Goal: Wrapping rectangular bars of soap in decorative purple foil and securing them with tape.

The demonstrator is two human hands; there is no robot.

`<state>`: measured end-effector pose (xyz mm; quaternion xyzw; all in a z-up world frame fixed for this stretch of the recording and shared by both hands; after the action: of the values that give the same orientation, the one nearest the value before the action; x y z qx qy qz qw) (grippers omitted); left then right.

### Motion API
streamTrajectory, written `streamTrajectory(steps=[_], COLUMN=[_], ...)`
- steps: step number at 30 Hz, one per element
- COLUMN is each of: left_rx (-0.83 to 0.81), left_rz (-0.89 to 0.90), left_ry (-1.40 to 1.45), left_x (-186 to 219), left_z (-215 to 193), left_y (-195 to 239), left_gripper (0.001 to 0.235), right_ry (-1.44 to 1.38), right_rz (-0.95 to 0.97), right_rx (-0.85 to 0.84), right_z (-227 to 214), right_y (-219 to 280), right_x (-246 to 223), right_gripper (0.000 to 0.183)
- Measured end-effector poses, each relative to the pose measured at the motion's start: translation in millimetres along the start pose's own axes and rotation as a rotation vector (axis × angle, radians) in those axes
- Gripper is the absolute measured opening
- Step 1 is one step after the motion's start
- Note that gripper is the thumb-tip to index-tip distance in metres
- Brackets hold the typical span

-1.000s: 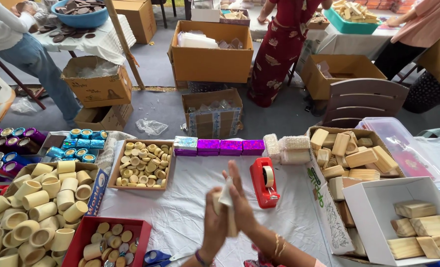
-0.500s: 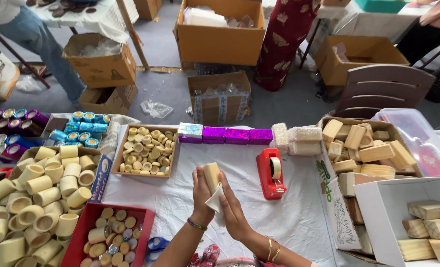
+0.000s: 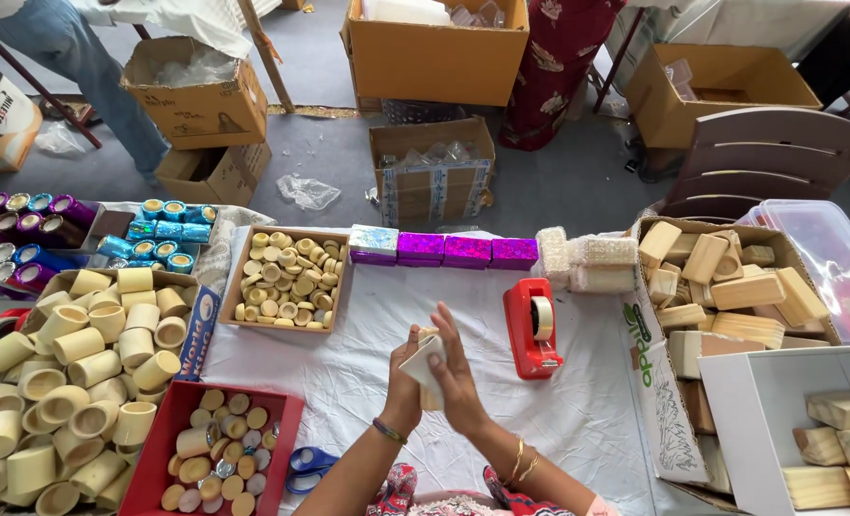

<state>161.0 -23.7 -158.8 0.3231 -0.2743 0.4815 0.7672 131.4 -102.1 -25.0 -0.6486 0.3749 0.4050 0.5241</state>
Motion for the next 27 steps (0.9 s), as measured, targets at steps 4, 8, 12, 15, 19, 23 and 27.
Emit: streamTrajectory(steps=[4,8,12,15,19,23,27], left_rx=[0.038,0.083,0.119,0.113,0.12,0.013,-0.203], left_rz=[0.131,0.325,0.503,0.62,0.832,1.034,1.108], left_ry=[-0.24,-0.588,-1.022,-1.144,-1.241,-1.355,-1.492], left_x=[32.2,71.6,114.1,112.7,120.8,119.7,81.0], left_z=[42.1,65.2,85.8,92.3,102.5,121.0,131.6], left_y=[28.9,40.7,56.8,64.8,77.8,90.5,102.7], left_gripper=[0.066,0.061,0.063,0.062,0.063,0.065,0.06], right_ry=[-0.26,-0.382,-0.862,-0.576,-0.624,-0.783,-0.954], right_rz=[0.228,0.297,0.442,0.266,0.248,0.364,0.697], right_rx=[0.096,0.292,0.251,0.29,0.375,0.381,0.416], right_z=[-21.9,-49.9,-24.8,-30.1,-46.6,-55.5,-52.3], right_y=[-2.9,-13.6,-18.3,-8.8,-14.1,-20.4,-18.6], right_x=[69.6,102.9,47.0,38.7,56.8,87.5,130.2], right_gripper=[0.049,0.046,0.053,0.037,0.041,0.037,0.029])
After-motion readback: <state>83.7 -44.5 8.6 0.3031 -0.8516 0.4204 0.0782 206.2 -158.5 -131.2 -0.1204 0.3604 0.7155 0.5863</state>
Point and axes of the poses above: each hand's wrist, its own y-axis away from the middle knuckle, its own z-axis out of the palm, x = y × z, the point moved 9 cm from there along -y, towards the middle knuckle, and after that the axes turned 6 degrees about -x, right-handed, at the moved point
